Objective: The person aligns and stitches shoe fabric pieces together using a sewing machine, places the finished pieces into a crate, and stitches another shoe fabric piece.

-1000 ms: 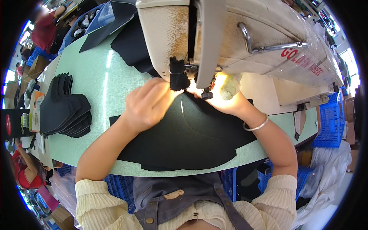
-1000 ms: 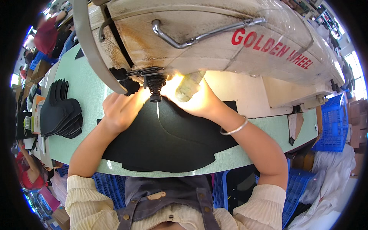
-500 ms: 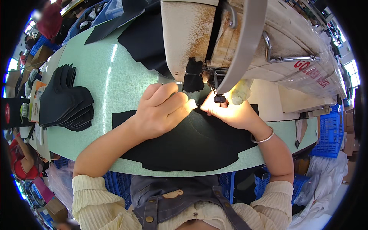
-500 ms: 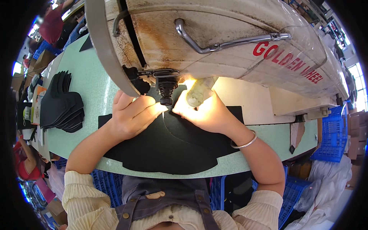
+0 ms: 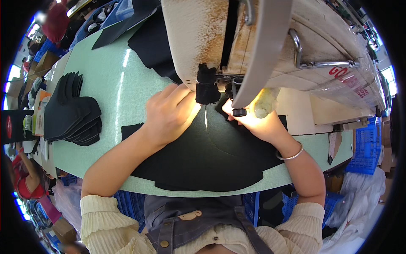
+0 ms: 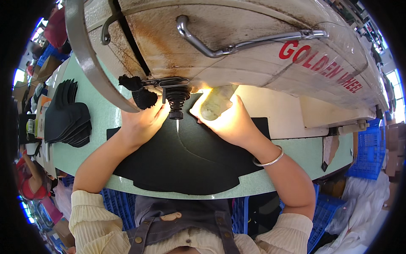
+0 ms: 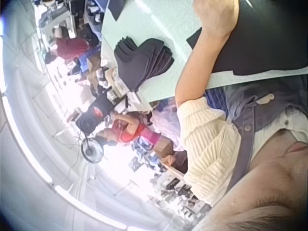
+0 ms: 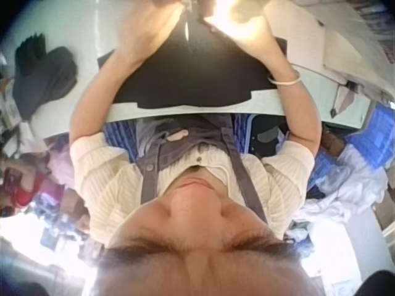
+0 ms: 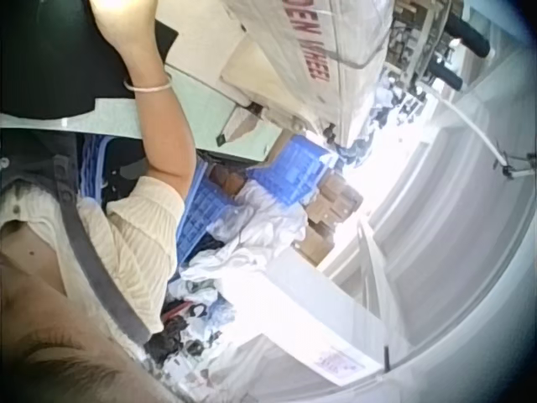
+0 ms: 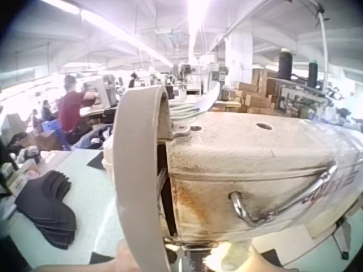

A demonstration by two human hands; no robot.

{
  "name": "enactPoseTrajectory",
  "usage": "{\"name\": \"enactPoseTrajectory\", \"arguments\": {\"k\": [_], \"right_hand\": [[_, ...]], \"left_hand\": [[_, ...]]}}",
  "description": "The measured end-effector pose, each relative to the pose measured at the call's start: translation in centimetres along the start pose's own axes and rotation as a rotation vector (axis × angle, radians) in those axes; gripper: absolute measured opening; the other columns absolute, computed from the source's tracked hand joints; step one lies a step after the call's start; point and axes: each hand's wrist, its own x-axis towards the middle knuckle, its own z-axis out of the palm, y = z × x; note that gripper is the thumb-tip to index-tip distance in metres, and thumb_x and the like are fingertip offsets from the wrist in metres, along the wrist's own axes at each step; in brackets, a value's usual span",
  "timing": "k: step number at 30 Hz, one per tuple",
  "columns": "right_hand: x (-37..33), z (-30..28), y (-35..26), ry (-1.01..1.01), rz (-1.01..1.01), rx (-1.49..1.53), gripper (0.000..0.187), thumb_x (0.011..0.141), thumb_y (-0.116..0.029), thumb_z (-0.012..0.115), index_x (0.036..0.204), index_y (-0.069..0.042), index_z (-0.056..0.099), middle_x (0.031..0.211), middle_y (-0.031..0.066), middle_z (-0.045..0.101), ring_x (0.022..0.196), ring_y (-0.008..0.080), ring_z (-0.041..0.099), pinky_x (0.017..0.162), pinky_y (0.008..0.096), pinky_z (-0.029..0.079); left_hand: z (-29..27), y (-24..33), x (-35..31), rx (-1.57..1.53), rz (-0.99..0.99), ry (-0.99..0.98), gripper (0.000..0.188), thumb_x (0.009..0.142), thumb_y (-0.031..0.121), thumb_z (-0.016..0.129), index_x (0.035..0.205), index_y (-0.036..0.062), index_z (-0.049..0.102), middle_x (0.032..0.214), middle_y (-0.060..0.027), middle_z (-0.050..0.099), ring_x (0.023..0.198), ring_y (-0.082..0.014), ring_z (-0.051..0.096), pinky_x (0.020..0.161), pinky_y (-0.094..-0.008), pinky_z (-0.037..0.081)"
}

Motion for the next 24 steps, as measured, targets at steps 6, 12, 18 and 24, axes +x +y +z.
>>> {"name": "enactPoseTrajectory", "arguments": {"k": [6,12,18,24], "right_hand": [[-0.1,0.0,-0.1,-0.011,0.015,0.006,0.020,0.081,-0.003,0.071,0.097,0.000,0.059,0.085,0.0056,0.067,0.080,0.0134,0.066,0.074,0.0291,0.052],[-0.1,0.0,0.0,-0.011,0.039,0.019,0.034,0.081,-0.004,0.072,0.109,0.000,0.053,0.092,0.0065,0.066,0.081,0.0141,0.066,0.076,0.0290,0.053],[0.0,0.0,0.4,-0.004,0.070,-0.040,0.038,0.081,-0.005,0.073,0.111,0.000,0.050,0.093,0.0071,0.065,0.083,0.0147,0.066,0.077,0.0298,0.053],[0.0,0.1,0.3,0.007,0.083,-0.017,0.036,0.082,-0.004,0.072,0.110,-0.001,0.050,0.094,0.0073,0.066,0.084,0.0152,0.067,0.077,0.0300,0.053]], "left_hand": [[0.0,0.1,-0.2,-0.059,-0.040,-0.031,0.022,0.059,0.012,0.074,0.072,0.0058,0.058,0.073,-0.0028,0.051,0.061,-0.0169,0.054,0.050,-0.0301,0.045],[0.3,0.4,-0.4,-0.093,-0.102,-0.016,0.019,0.062,0.009,0.073,0.070,0.0071,0.056,0.070,-0.0025,0.050,0.059,-0.0170,0.054,0.049,-0.0300,0.045],[0.2,0.3,-0.3,-0.091,-0.067,0.010,0.018,0.062,0.007,0.072,0.069,0.0075,0.055,0.068,-0.0024,0.049,0.059,-0.0167,0.054,0.049,-0.0296,0.045],[0.5,0.1,-0.3,-0.107,-0.054,0.037,0.018,0.062,0.006,0.071,0.069,0.0074,0.055,0.068,-0.0024,0.048,0.058,-0.0161,0.053,0.048,-0.0291,0.044]]}}
